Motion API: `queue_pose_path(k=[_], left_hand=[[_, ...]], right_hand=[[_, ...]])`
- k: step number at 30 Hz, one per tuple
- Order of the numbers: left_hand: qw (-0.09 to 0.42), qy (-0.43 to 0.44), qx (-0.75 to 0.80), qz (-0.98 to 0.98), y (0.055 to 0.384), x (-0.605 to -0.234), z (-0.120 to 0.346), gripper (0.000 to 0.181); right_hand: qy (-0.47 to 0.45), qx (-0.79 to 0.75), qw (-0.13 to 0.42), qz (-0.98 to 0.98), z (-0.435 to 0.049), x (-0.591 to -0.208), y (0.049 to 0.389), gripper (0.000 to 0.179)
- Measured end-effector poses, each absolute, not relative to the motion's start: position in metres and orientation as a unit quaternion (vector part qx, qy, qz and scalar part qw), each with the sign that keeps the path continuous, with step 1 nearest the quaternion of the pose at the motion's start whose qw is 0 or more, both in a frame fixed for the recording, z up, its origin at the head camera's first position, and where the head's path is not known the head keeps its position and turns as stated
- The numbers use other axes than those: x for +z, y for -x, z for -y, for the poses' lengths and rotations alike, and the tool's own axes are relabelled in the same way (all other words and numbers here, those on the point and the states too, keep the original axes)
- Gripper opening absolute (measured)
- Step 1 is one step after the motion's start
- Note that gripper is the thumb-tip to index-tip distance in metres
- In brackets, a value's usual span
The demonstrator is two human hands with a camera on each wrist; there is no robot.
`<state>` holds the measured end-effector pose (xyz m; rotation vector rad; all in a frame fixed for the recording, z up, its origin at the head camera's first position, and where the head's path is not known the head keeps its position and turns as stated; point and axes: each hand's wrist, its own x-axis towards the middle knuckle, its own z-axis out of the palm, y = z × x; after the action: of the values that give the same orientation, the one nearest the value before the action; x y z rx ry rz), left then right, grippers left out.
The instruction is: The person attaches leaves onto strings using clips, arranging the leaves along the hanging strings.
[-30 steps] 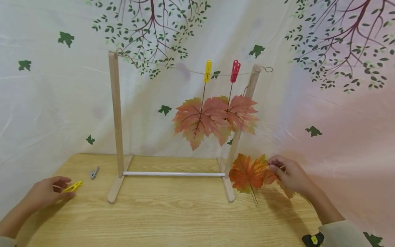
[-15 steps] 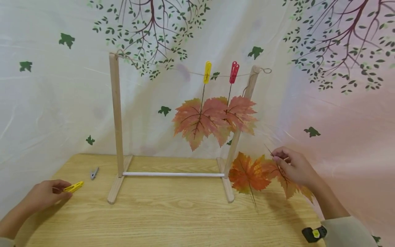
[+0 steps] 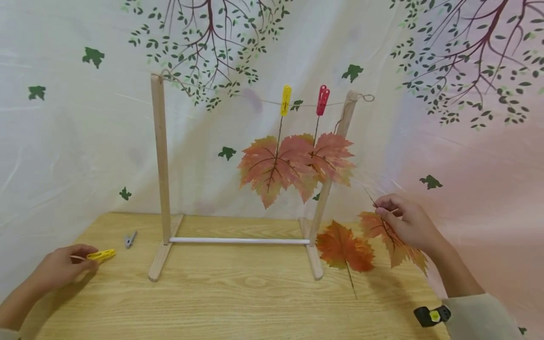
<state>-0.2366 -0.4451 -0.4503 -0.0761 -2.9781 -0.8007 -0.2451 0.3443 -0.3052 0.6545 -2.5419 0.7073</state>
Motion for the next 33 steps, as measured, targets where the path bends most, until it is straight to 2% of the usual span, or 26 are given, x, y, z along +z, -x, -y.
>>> queue_pose_path(k=[7,15,26,33], left_hand=[[0.05,0.035,-0.272,0.96,0.233,-0.444,0.441,0.047],[0.105,0.05,-0.332,0.936,0.229,-0.433,0.427,0.055],[0.114,0.048,-0.425,0.897,0.233,-0.406,0.4,0.053],[0.114,0.046,-0.447,0.886,0.235,-0.39,0.382,0.05]], right_hand=[[-0.24,0.272,0.186,0.913,-0.333,-0.31,0.244,0.009],[-0.264,0.281,0.148,0.911,-0.308,-0.315,0.244,0.012],[-0.29,0.291,0.093,0.907,-0.275,-0.33,0.252,0.011],[-0.327,0.322,0.081,0.885,-0.25,-0.335,0.256,0.012]])
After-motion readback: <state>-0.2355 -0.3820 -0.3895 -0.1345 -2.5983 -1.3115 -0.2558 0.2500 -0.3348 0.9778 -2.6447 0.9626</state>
